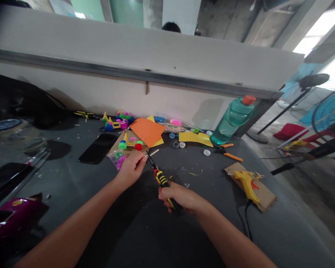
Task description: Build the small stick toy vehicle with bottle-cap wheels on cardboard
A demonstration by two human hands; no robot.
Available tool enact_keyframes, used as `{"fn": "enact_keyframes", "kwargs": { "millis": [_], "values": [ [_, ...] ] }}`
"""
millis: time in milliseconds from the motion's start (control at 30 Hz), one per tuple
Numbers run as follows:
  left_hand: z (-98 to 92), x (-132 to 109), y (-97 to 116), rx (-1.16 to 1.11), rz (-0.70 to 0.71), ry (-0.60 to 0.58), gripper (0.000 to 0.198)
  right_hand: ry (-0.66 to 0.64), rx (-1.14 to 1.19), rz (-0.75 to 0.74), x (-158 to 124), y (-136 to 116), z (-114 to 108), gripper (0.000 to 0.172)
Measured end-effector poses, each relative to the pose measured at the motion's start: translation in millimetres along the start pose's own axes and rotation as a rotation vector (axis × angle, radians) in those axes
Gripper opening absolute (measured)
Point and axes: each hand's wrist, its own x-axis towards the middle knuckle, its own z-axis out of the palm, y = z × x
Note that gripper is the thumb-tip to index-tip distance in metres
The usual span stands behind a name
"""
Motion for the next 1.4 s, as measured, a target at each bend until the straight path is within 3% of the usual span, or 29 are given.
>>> {"fn": "enact_keyframes", "kwargs": {
  "millis": [433, 667, 800, 1167, 1400],
  "values": [
    [9.1, -2.5, 7.9, -0.038, -0.119, 0.087, 0.022, 0.153, -0.112, -0.047, 2.0, 2.5, 6.9, 0.021],
    [13.1, -3.9, 10.9, -0.091, -0.192, 0.132, 0.026, 0.14, -0.173, -0.087, 5.7, 3.5, 5.3, 0.017],
    [15.3, -4.3, 11.1, -0.109, -0.218, 0.13, 0.028, 0.121, -0.097, -0.074, 3.0, 1.8, 6.9, 0.02],
    [11.6, -4.1, 3.5, 0.029, -0.071, 0.093, 0.021, -0.078, 0.106, -0.03, -0.9, -1.0, -4.0, 0.023],
    [6.1, -3.2, 1.6, 0.1, 0.018, 0.034, 0.022, -0.113, 0.131, -0.039, 1.9, 2.2, -5.9, 0.024]
  ]
}}
